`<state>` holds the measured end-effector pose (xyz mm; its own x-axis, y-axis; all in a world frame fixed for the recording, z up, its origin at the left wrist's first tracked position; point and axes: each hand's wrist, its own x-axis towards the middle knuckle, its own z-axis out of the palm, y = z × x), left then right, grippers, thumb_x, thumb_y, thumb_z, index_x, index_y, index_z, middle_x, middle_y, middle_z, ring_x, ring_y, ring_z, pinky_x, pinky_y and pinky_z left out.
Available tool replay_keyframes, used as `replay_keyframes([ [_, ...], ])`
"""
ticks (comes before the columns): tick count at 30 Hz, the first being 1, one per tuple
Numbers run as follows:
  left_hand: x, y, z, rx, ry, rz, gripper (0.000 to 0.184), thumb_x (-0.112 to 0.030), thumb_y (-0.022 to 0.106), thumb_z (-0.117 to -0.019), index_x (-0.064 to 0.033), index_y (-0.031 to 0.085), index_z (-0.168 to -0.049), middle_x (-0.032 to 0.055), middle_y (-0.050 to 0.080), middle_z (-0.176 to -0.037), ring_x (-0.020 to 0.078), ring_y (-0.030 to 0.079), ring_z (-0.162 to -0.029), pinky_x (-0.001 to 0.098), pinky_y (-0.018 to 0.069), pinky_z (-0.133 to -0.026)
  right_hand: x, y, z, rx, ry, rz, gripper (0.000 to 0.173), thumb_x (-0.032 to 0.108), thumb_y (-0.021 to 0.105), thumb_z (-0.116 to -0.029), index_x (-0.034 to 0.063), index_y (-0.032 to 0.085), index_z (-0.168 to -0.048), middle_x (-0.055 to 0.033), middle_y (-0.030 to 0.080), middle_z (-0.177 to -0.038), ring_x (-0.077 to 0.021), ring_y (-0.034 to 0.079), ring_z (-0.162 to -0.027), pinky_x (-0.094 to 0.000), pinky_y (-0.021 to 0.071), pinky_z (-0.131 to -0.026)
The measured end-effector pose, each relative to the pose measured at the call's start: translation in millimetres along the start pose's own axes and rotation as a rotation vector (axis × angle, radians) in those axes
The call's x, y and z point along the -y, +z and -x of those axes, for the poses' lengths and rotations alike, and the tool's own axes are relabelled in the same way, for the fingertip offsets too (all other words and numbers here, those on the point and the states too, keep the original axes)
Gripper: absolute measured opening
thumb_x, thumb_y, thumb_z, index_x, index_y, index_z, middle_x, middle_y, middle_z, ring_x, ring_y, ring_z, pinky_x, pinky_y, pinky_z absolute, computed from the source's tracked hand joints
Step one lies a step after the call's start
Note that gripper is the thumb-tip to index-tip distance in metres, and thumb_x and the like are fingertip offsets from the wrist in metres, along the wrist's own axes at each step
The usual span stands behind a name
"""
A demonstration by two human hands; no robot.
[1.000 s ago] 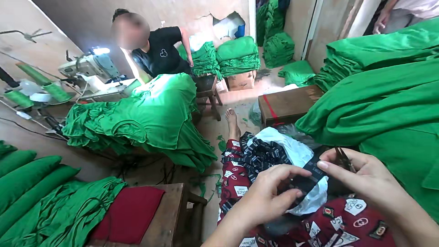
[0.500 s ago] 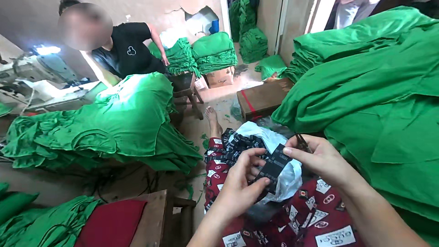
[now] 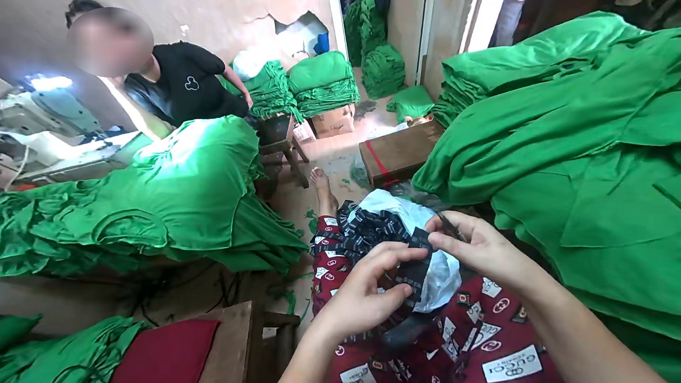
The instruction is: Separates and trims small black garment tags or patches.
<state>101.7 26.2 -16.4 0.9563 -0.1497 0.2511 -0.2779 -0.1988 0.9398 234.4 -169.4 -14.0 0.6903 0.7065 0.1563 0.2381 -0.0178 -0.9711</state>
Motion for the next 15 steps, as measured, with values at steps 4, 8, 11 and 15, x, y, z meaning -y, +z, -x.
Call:
replay_keyframes([
  [4, 6, -5, 4, -0.02, -0.021, 0.065, 0.049, 0.003, 0.062, -0.0891, 0.0023, 0.058, -0.138, 0.0124, 0.055, -0.14, 0.012, 0.06, -0.121, 0.0264, 0.0564, -0.093, -14, 1, 19, 0.22, 0.202, -0.128, 0.042, 0.041, 0.027, -0.1077, 0.0145, 0.059, -0.107, 0.0134, 0.058, -0.069, 0.0073, 0.034, -0.045, -0.0106, 0.0258, -0.042],
  [8, 9, -7, 6, -0.002, -0.036, 0.069, 0.053, 0.003, 0.063, -0.0888, 0.0017, 0.055, -0.141, 0.0125, 0.054, -0.141, 0.0121, 0.06, -0.12, 0.0257, 0.0566, -0.091, -23, 9, 33, 0.395, 0.326, -0.263, 0.035, 0.044, 0.035, -0.1036, 0.0215, 0.06, -0.094, 0.0145, 0.051, -0.062, 0.0069, 0.032, -0.042, -0.0105, 0.0235, -0.039],
  [11, 8, -6, 4, 0.011, -0.031, 0.065, 0.052, 0.002, 0.063, -0.0894, 0.0016, 0.055, -0.141, 0.0122, 0.053, -0.142, 0.0115, 0.059, -0.12, 0.025, 0.0558, -0.091, -22, 13, 34, 0.398, 0.319, -0.253, 0.032, 0.04, 0.036, -0.1031, 0.0213, 0.059, -0.091, 0.0149, 0.049, -0.063, 0.0071, 0.034, -0.046, -0.0101, 0.0254, -0.042],
  [15, 6, -5, 1, 0.032, -0.012, 0.033, 0.053, 0.002, 0.063, -0.0894, 0.0014, 0.055, -0.142, 0.0133, 0.053, -0.142, 0.0113, 0.06, -0.12, 0.0245, 0.0562, -0.09, -19, 20, 32, 0.39, 0.332, -0.257, 0.03, 0.037, 0.039, -0.103, 0.0216, 0.059, -0.088, 0.0154, 0.05, -0.064, 0.0079, 0.037, -0.048, -0.0097, 0.028, -0.044],
])
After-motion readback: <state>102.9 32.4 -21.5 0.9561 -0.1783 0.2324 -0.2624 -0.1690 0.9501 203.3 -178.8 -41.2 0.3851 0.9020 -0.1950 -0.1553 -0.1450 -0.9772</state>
